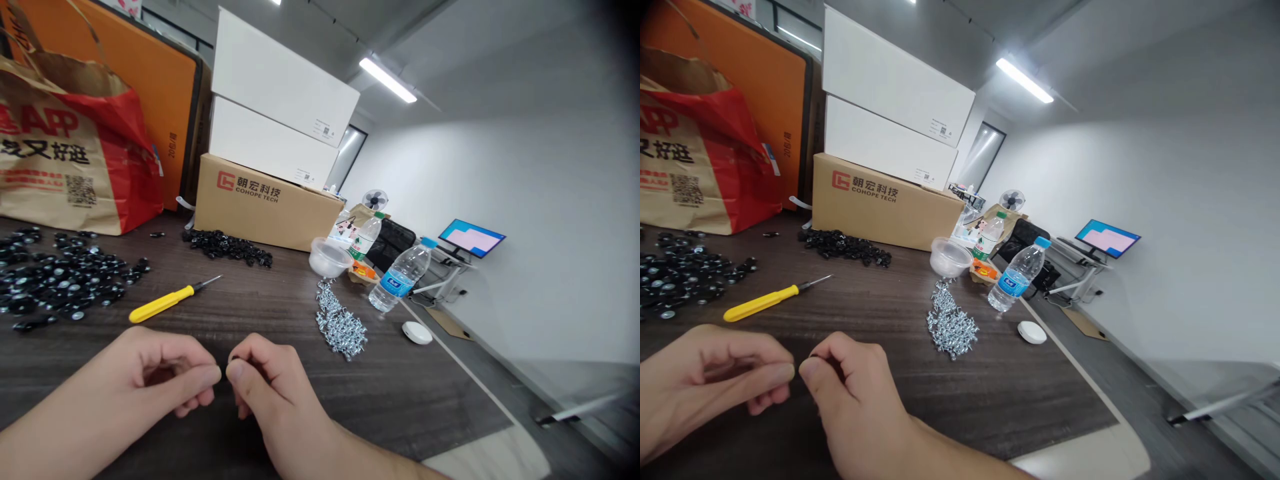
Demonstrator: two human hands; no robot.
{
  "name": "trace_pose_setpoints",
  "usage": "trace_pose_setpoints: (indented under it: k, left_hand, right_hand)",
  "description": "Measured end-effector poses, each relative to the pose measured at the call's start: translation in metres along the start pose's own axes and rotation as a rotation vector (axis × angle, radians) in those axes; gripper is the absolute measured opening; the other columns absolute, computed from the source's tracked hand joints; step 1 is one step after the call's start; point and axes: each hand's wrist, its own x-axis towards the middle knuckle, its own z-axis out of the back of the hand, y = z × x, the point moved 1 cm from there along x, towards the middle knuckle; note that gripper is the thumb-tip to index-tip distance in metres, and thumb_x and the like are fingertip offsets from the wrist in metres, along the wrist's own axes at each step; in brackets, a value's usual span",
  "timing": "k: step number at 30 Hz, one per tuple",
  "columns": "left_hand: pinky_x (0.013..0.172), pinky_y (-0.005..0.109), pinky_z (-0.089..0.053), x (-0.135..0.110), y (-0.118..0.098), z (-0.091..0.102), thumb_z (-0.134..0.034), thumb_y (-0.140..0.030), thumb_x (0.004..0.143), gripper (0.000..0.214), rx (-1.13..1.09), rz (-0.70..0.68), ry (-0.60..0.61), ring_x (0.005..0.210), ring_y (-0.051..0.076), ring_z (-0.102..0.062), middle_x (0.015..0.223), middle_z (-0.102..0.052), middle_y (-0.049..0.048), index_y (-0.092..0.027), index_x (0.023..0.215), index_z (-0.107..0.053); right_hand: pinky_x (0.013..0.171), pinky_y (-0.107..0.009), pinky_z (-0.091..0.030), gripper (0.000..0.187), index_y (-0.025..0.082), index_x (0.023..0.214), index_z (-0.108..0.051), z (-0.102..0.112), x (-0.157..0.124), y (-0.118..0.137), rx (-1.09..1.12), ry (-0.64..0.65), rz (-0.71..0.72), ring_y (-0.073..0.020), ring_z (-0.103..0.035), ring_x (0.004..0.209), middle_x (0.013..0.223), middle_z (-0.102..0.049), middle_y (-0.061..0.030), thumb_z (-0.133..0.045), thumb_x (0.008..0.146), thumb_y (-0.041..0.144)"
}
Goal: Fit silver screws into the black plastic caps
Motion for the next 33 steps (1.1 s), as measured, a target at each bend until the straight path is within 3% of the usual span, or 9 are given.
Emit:
trace_pose_setpoints:
  k: [5, 10, 18, 24, 27, 33]
  left_hand:
    - [0.057, 0.017, -0.05, -0.002, -0.009, -0.003, -0.074, -0.042, 0.073, 0.02, -0.109, 0.026, -0.02, 0.058, 0.013, -0.063, 0.06, -0.071, -0.003, -0.024, 0.065, -0.075]
    - [0.059, 0.019, -0.054, 0.001, 0.002, 0.0, -0.074, -0.048, 0.079, 0.023, -0.106, 0.014, 0.014, 0.066, 0.017, -0.071, 0.072, -0.079, -0.0002, -0.026, 0.08, -0.078]
    - [0.059, 0.014, -0.057, -0.004, 0.018, 0.001, -0.08, -0.049, 0.077, 0.021, -0.062, -0.063, -0.178, 0.065, 0.017, -0.076, 0.075, -0.08, -0.0044, -0.031, 0.086, -0.077]
    - [0.059, 0.017, -0.058, 0.001, 0.015, 0.0, -0.079, -0.05, 0.077, 0.023, -0.113, -0.063, -0.11, 0.069, 0.019, -0.075, 0.078, -0.081, -0.0016, -0.03, 0.088, -0.078]
    - [0.058, 0.018, -0.057, 0.003, 0.009, 0.004, -0.08, -0.05, 0.074, 0.023, -0.104, -0.036, -0.092, 0.069, 0.018, -0.073, 0.081, -0.08, -0.0014, -0.029, 0.083, -0.079]
    - [0.063, 0.021, -0.057, 0.004, 0.008, 0.007, -0.08, -0.046, 0.075, 0.022, -0.213, 0.083, 0.023, 0.068, 0.018, -0.072, 0.077, -0.081, 0.0011, -0.027, 0.085, -0.081]
  right_hand:
    - [0.06, -0.024, -0.037, 0.026, 0.017, 0.08, -0.06, -0.002, -0.001, -0.001, -0.032, -0.044, 0.024, -0.0107, -0.048, 0.061, 0.063, -0.051, 0.0033, -0.054, 0.098, 0.034]
    - [0.057, -0.024, -0.038, 0.025, 0.017, 0.089, -0.062, -0.004, -0.001, -0.002, 0.123, -0.083, 0.03, -0.0116, -0.049, 0.061, 0.068, -0.054, 0.002, -0.054, 0.097, 0.04]
    - [0.054, -0.023, -0.033, 0.017, 0.017, 0.076, -0.067, -0.007, 0.001, 0.005, -0.065, -0.112, 0.141, -0.0095, -0.043, 0.058, 0.063, -0.051, 0.004, -0.061, 0.09, 0.026]
    - [0.06, -0.021, -0.038, 0.025, 0.017, 0.073, -0.066, -0.004, 0.004, 0.004, -0.118, -0.091, 0.254, -0.0093, -0.05, 0.063, 0.067, -0.056, 0.0028, -0.056, 0.096, 0.02]
    - [0.057, -0.021, -0.037, 0.023, 0.017, 0.072, -0.066, -0.003, 0.003, 0.004, -0.18, -0.112, 0.272, -0.009, -0.05, 0.061, 0.066, -0.055, 0.0032, -0.063, 0.094, 0.024]
    - [0.06, -0.02, -0.042, 0.01, 0.019, 0.089, -0.063, 0.006, 0.0, 0.006, -0.275, -0.111, 0.277, -0.0091, -0.055, 0.064, 0.074, -0.06, 0.0032, -0.062, 0.094, 0.028]
